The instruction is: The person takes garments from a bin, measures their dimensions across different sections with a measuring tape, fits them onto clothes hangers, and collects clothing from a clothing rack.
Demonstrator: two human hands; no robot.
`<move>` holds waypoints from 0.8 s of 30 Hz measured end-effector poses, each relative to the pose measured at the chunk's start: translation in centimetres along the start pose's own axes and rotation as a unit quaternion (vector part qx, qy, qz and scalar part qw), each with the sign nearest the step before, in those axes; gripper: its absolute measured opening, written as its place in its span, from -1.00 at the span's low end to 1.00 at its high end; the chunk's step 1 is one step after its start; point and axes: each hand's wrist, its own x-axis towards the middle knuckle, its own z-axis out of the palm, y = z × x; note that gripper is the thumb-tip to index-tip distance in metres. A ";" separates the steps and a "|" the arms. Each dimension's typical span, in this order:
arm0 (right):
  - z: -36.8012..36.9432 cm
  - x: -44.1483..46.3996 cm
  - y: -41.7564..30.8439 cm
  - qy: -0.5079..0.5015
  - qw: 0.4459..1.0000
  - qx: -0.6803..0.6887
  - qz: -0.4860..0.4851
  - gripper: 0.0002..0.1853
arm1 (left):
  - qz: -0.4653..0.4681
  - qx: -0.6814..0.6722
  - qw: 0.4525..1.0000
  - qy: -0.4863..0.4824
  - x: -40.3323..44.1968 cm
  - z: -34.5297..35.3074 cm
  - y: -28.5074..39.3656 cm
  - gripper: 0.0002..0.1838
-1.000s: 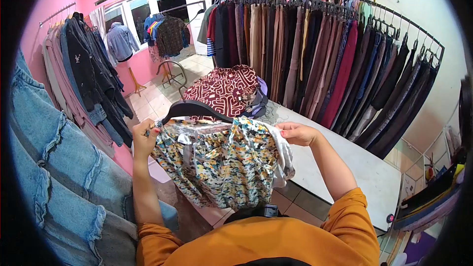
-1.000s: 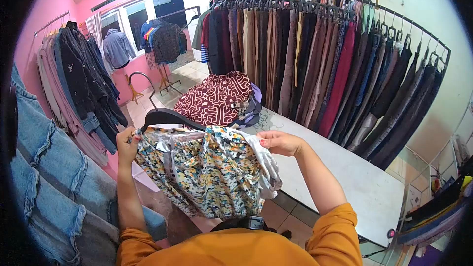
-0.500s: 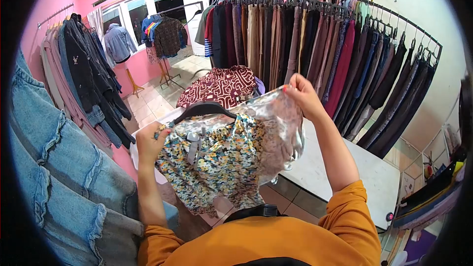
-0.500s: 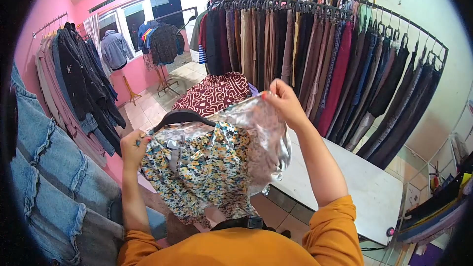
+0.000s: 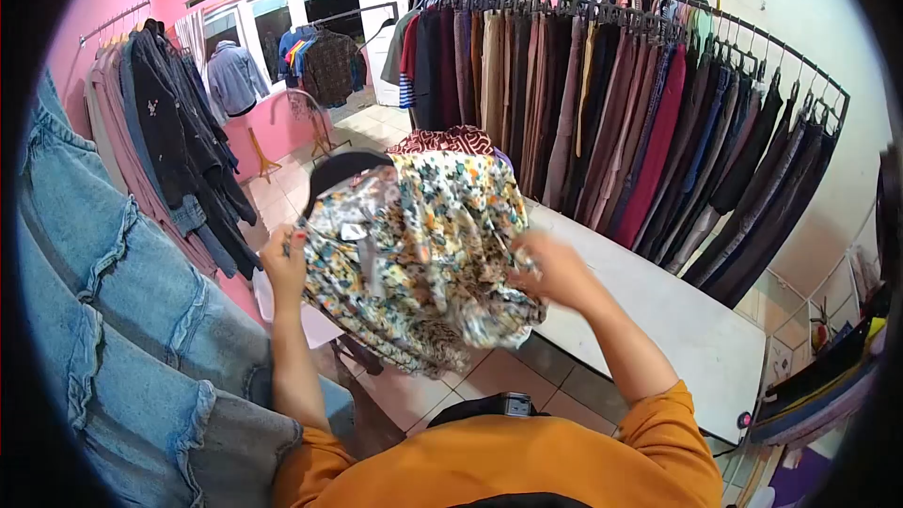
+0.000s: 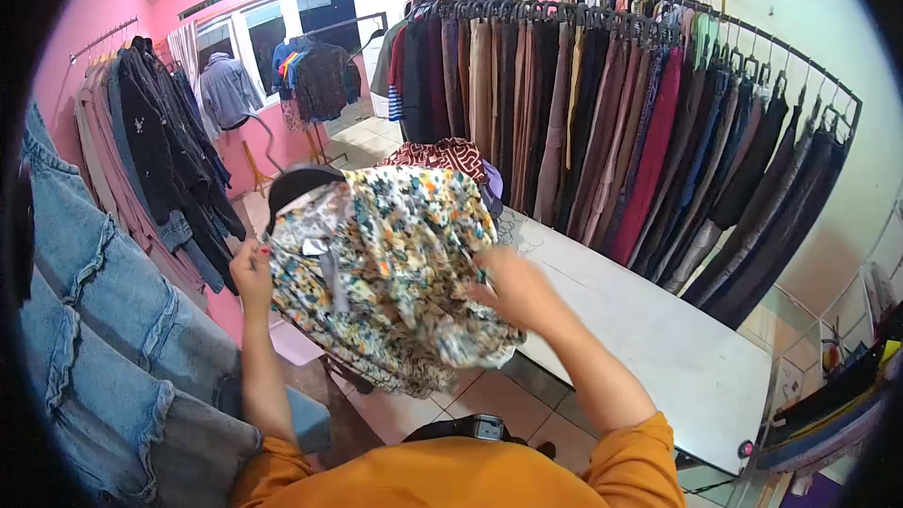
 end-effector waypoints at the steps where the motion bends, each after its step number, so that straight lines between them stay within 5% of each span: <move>1: -0.5 0.5 0.9 0.095 0.994 -0.008 0.059 -0.41 | 0.027 0.004 1.000 0.010 0.7 -0.3 -0.6 -0.52; 3: 0.5 1.6 4.9 0.223 0.973 -0.056 0.039 -0.34 | 0.046 -0.041 0.998 0.010 2.5 -1.0 -0.5 -0.49; 4: 2.1 1.4 6.1 0.172 0.985 -0.022 0.024 -0.29 | 0.046 -0.038 0.998 0.006 3.0 -1.2 0.2 -0.46; 7: 7.2 0.5 11.3 -0.039 0.995 0.067 0.065 -0.66 | 0.053 -0.040 0.998 0.001 4.0 -1.5 -1.3 -0.46; 9: 6.5 -1.1 13.0 0.121 0.962 0.184 0.159 -0.81 | 0.042 -0.061 0.997 0.006 4.4 -2.0 -1.7 -0.41; 11: 5.3 -2.4 16.4 0.295 0.927 0.197 0.124 -0.83 | 0.032 -0.066 0.997 0.003 4.3 -2.7 -2.5 -0.47; 15: 4.8 -4.6 18.1 0.125 0.947 0.253 0.152 -0.81 | 0.018 -0.082 0.996 -0.019 3.7 -2.9 -3.7 -0.47; 17: 2.0 -5.0 17.4 0.297 0.883 0.330 0.152 -0.79 | 0.018 -0.086 0.996 -0.017 3.3 -2.9 -4.4 -0.46; 18: 0.6 -5.0 16.2 0.338 0.782 0.506 0.137 -0.81 | 0.014 -0.094 0.995 -0.027 3.1 -3.2 -4.6 -0.46; 19: 0.1 -5.5 17.2 0.321 0.784 0.511 0.147 -0.82 | 0.009 -0.102 0.994 -0.038 3.0 -3.5 -5.0 -0.47; 21: 0.0 -6.3 18.9 0.151 0.922 0.256 0.250 -0.79 | 0.009 -0.093 0.995 -0.023 3.0 -3.4 -6.0 -0.41; 24: 0.1 -6.8 17.9 0.120 0.950 0.010 0.288 -0.76 | 0.010 -0.113 0.993 -0.042 2.9 -3.5 -7.0 -0.42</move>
